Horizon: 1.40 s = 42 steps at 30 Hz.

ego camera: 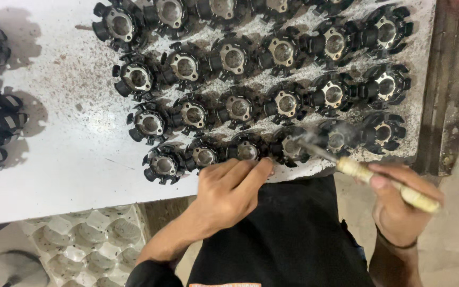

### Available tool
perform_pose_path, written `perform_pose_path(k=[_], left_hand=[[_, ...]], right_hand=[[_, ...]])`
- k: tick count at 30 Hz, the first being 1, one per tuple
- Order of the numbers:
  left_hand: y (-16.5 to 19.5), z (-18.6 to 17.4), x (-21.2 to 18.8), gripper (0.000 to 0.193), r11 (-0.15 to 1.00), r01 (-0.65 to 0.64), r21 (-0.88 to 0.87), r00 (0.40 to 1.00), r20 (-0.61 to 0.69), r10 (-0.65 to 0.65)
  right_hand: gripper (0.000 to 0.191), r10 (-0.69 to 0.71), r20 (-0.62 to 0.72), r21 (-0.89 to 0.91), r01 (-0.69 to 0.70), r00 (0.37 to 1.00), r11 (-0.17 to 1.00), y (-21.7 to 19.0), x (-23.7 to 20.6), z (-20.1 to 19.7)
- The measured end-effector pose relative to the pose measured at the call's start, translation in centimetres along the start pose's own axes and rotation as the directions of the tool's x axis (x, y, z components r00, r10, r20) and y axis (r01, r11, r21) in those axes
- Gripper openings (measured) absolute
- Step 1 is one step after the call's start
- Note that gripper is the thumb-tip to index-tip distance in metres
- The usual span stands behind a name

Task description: The person picks up black wheel hub components from a pile and a plastic tray and arranges them into neat rows on a workbench. They then pick up a hand tool with a wooden handle and work on the center of each arranged component one at a time.

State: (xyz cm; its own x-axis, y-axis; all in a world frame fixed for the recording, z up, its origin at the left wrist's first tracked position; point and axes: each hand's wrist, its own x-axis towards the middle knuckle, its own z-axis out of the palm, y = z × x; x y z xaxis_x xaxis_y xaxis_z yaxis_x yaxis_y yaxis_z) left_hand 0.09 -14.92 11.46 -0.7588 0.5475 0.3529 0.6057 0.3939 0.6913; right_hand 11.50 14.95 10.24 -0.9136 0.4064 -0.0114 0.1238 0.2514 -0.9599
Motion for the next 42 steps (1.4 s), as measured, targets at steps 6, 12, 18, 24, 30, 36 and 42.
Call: perform_pose_path(k=[6, 12, 18, 24, 30, 36, 42], left_hand=[[-2.6, 2.6, 4.0, 0.034, 0.990, 0.096, 0.101, 0.984, -0.162, -0.079], [-5.3, 6.9, 2.5, 0.033, 0.953, 0.275, 0.127, 0.961, -0.073, -0.267], [-5.7, 7.3, 1.7, 0.031, 0.965, 0.248, 0.085, 0.968, -0.067, -0.243], [-5.7, 7.4, 1.9, 0.031, 0.971, 0.235, 0.051, 0.972, -0.005, -0.235], [-5.8, 8.3, 2.4, 0.029, 0.968, 0.251, 0.016, 0.968, -0.012, -0.251], [-3.4, 2.9, 3.8, 0.034, 0.956, 0.293, 0.028, 0.952, 0.089, -0.294], [-3.8, -0.3, 7.7, 0.033, 0.987, 0.114, 0.115, 0.968, -0.237, -0.084]], right_hand=[[0.018, -0.156, -0.017, 0.165, 0.156, 0.988, 0.974, 3.9, 0.9, 2.1], [0.019, -0.197, 0.064, -0.055, 0.201, 0.978, 0.978, 3.4, 2.2, 2.0], [0.018, -0.137, 0.133, -0.115, 0.153, 0.982, 0.982, 1.3, 3.2, 3.1], [0.014, -0.294, 0.348, -0.334, 0.410, 0.890, 0.848, -4.5, 5.6, 5.3], [0.019, -0.300, 0.510, -0.400, 0.531, 0.806, 0.747, -8.1, 6.8, 6.6], [0.019, -0.142, 0.265, -0.121, 0.179, 0.954, 0.976, -3.8, 8.4, 4.3], [0.016, -0.204, 0.041, 0.194, 0.192, 0.978, 0.962, 2.0, 9.2, 5.6]])
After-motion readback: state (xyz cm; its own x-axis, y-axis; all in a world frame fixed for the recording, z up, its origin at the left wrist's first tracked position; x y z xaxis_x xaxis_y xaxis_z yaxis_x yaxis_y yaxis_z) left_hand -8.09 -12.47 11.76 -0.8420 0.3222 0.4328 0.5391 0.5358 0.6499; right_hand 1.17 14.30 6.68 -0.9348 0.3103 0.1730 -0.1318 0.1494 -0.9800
